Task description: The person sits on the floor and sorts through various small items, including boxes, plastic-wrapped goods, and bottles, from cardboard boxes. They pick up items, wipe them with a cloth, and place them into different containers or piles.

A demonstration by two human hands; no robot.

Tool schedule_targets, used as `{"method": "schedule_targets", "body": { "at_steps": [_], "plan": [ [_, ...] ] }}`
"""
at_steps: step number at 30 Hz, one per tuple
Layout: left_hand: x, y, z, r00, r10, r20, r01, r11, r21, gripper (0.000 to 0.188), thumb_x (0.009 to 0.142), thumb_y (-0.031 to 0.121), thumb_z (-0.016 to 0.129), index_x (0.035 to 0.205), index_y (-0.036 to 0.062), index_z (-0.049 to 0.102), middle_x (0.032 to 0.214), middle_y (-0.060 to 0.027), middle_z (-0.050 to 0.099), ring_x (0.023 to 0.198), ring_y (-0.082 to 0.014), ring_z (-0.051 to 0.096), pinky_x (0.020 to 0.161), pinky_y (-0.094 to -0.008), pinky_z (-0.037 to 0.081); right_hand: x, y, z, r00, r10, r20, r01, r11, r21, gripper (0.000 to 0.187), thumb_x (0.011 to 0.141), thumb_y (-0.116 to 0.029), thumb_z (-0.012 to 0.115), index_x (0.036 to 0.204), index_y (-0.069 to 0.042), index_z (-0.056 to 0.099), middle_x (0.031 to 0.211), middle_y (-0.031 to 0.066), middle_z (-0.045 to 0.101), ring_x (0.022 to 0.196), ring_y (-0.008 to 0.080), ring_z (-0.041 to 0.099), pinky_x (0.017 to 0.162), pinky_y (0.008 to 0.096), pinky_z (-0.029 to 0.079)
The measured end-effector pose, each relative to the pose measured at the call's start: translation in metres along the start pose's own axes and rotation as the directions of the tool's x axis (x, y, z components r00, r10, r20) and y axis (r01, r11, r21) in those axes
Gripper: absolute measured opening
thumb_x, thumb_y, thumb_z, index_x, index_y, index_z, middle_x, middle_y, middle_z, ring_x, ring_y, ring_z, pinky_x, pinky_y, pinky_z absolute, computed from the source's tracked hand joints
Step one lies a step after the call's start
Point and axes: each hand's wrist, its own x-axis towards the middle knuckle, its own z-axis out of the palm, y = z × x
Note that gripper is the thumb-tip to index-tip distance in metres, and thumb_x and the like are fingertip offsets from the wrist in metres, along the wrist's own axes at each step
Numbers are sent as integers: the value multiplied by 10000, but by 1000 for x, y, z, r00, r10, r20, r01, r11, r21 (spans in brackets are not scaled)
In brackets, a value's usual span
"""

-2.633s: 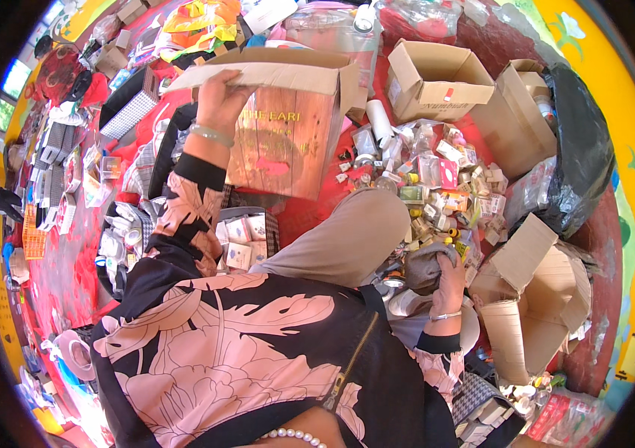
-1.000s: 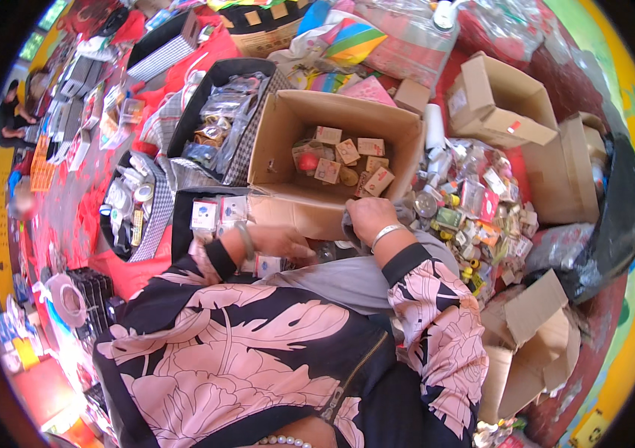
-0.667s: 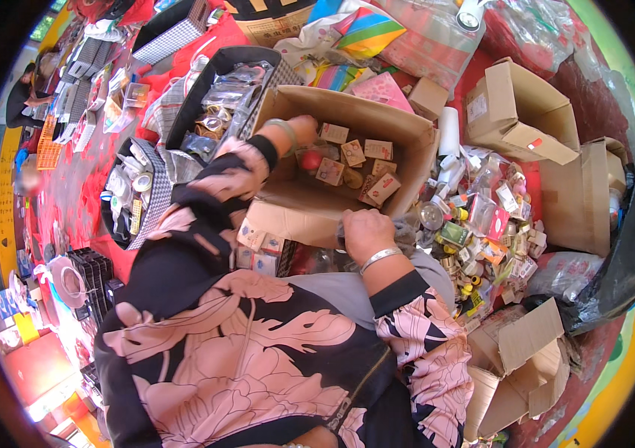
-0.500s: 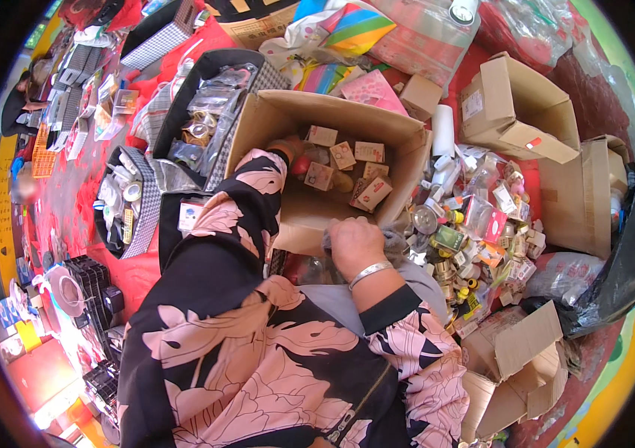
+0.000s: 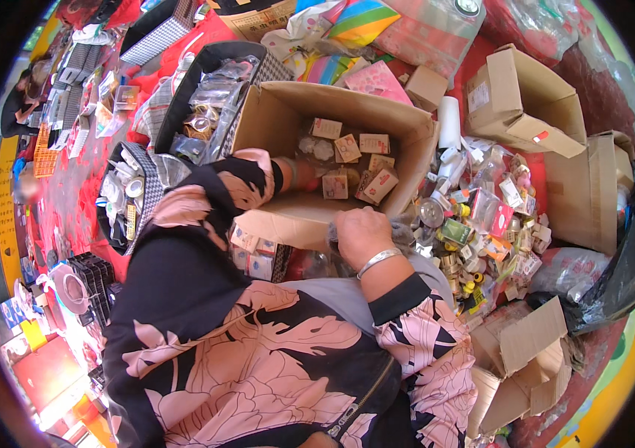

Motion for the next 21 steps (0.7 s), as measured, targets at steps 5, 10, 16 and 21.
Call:
{"method": "schedule_targets", "body": {
  "at_steps": [5,10,16,21],
  "plan": [
    [23,-9,37,984,-12,-177,-22,982,-187,397,773,240,540,1121,55,590,1092,-167,600,993,-298,588,847,-370,467,0,-3,4,1000,-3,25,4,1000,-2,115,713,-138,535,748,-87,631,738,115,633,762,281,610,663,384,489],
    [35,-13,40,959,28,-281,-99,965,-241,397,770,249,544,1109,50,597,1109,-163,592,1021,-288,577,863,-357,461,4,1,1,999,-20,37,20,1000,-1,112,705,-131,543,746,-80,633,739,113,636,769,275,613,669,374,495],
    [25,-47,-14,637,-424,-643,20,844,-536,592,723,165,568,1276,23,411,1284,-189,438,1211,-306,411,1007,-403,317,10,2,-3,997,2,73,-3,1000,17,101,669,-96,543,750,-82,601,737,117,624,772,298,602,650,409,484],
    [73,-36,-6,456,-275,-847,120,961,-247,625,686,103,593,1283,111,409,1245,-192,422,1148,-380,413,922,-477,382,13,7,-7,995,19,94,-21,1000,23,104,664,-100,552,747,-83,611,725,117,623,767,298,604,643,406,486]
  ]
}}
